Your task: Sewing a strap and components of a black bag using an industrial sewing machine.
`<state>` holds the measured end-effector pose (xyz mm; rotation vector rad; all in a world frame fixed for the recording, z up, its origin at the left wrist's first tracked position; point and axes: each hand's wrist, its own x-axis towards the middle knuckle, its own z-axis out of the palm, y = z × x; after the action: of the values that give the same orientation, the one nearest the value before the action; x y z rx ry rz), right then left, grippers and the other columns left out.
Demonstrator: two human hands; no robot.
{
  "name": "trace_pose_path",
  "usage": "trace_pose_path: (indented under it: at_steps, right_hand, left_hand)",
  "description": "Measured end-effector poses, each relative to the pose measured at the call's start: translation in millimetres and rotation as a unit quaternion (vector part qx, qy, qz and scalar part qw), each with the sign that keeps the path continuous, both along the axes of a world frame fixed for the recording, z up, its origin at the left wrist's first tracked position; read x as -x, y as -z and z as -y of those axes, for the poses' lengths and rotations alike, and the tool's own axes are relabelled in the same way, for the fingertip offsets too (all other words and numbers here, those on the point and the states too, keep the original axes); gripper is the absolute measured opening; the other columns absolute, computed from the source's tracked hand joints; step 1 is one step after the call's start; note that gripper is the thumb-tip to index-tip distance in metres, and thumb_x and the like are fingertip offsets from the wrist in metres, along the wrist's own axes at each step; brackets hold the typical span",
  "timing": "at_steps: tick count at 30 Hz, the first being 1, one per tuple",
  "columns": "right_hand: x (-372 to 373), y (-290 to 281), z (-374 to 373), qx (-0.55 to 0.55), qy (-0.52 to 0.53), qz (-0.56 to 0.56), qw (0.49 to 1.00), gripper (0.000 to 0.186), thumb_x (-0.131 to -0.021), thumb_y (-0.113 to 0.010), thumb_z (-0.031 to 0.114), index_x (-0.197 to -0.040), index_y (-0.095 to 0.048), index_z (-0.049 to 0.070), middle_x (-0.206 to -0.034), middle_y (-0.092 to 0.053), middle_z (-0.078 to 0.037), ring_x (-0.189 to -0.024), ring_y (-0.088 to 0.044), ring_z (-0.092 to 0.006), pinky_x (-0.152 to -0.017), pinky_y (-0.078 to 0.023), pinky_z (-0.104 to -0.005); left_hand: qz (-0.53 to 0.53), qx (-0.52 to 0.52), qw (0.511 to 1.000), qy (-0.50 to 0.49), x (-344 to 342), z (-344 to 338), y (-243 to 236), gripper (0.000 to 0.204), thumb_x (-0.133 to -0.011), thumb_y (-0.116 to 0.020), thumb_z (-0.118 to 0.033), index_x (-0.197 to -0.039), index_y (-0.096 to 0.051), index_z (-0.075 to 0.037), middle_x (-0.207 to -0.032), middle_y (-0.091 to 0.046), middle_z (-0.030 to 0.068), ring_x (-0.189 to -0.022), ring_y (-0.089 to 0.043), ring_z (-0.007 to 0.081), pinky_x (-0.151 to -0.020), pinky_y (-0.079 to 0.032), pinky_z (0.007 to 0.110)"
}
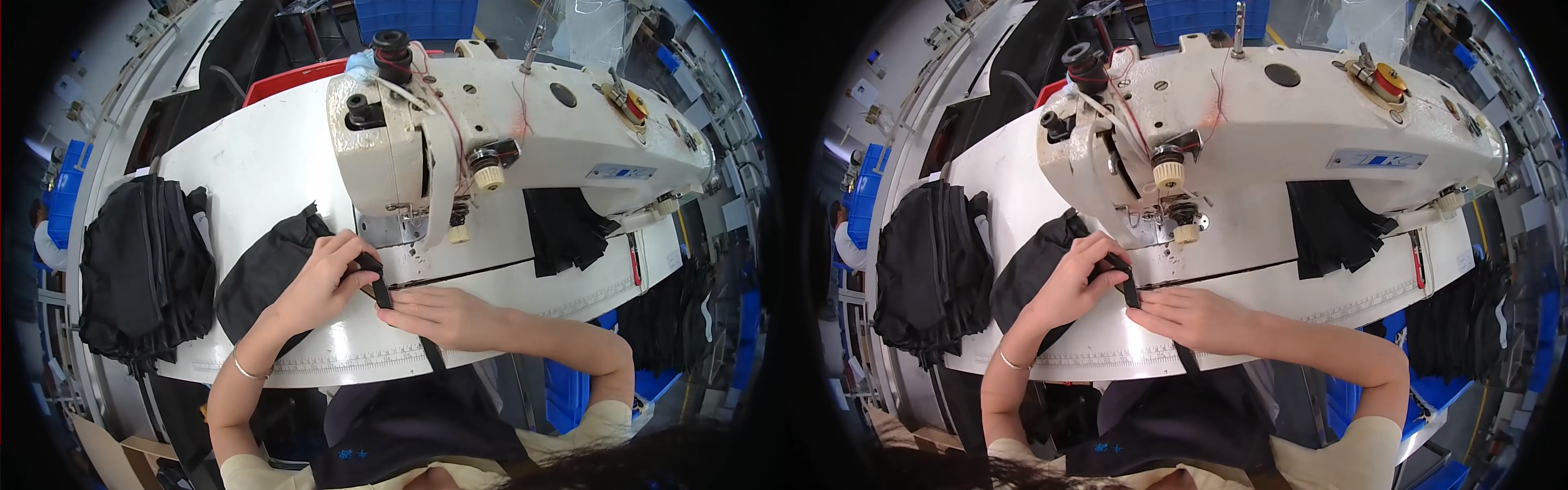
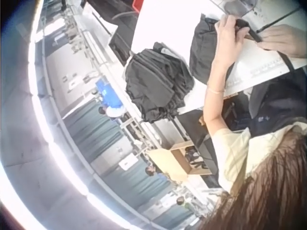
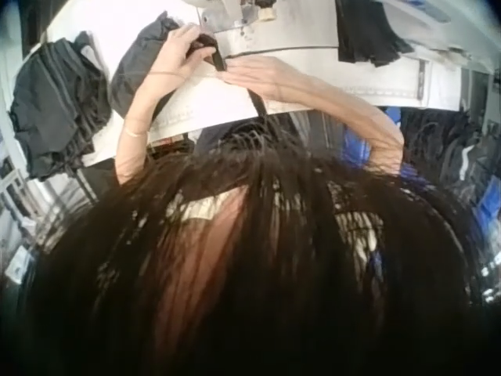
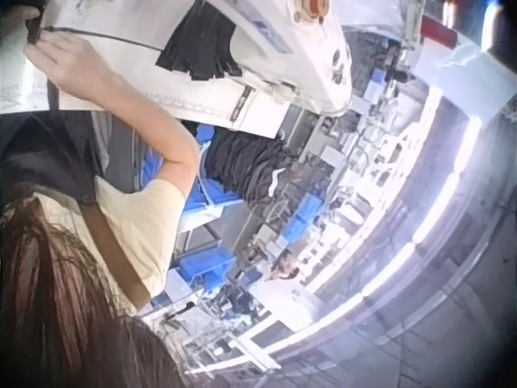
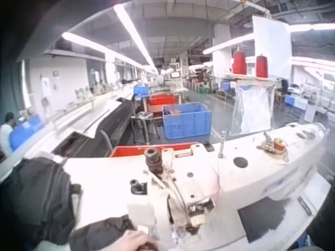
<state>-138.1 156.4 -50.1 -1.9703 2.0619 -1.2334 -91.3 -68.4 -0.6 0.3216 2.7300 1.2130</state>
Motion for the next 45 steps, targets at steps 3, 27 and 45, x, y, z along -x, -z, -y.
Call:
trace_pose_path:
  at_steps: [3,27,45]
  right_hand:
    - [6.7,3.5,7.4,0.05,-0.001,-0.236,0.971,0.04,-0.073,-0.06,0.007,-0.112,-0.058,-0.005,-0.102,-0.062,-0.013,-0.098,-0.061,-0.0241,-0.088,-0.05,-0.0338]
    - [45.9,19.6,-0.5,-0.018,0.105,-0.229,0.968,0.047,-0.057,-0.062,0.012,-0.1,-0.061,-0.006,-0.096,-0.061,-0.012,-0.087,-0.057,-0.0254,-0.074,-0.049,-0.0353]
    - [-43.0,-16.4,-18.5,0.087,-0.203,-0.12,0.968,0.031,-0.081,-0.059,0.016,-0.103,-0.06,-0.005,-0.106,-0.061,-0.016,-0.097,-0.061,-0.0279,-0.089,-0.049,-0.0388]
  left_hand:
    - [-0.072,0.013,0.997,-0.022,5.4,0.4,-0.8,0.017,-0.082,-0.064,-0.006,-0.096,-0.056,-0.003,-0.083,-0.055,0.0104,-0.076,-0.05,0.0263,-0.086,-0.035,0.032]
    - [-0.104,-0.01,0.995,0.003,69.2,27.5,80.3,0.034,-0.08,-0.066,-0.013,-0.111,-0.059,0.0,-0.114,-0.057,0.0178,-0.109,-0.054,0.0293,-0.09,-0.045,0.04]
    - [-0.191,0.301,0.92,-0.162,-66.8,47.6,7.9,0.034,-0.072,-0.056,0.011,-0.105,-0.052,0.003,-0.097,-0.056,0.0142,-0.086,-0.055,0.0295,-0.074,-0.046,0.039]
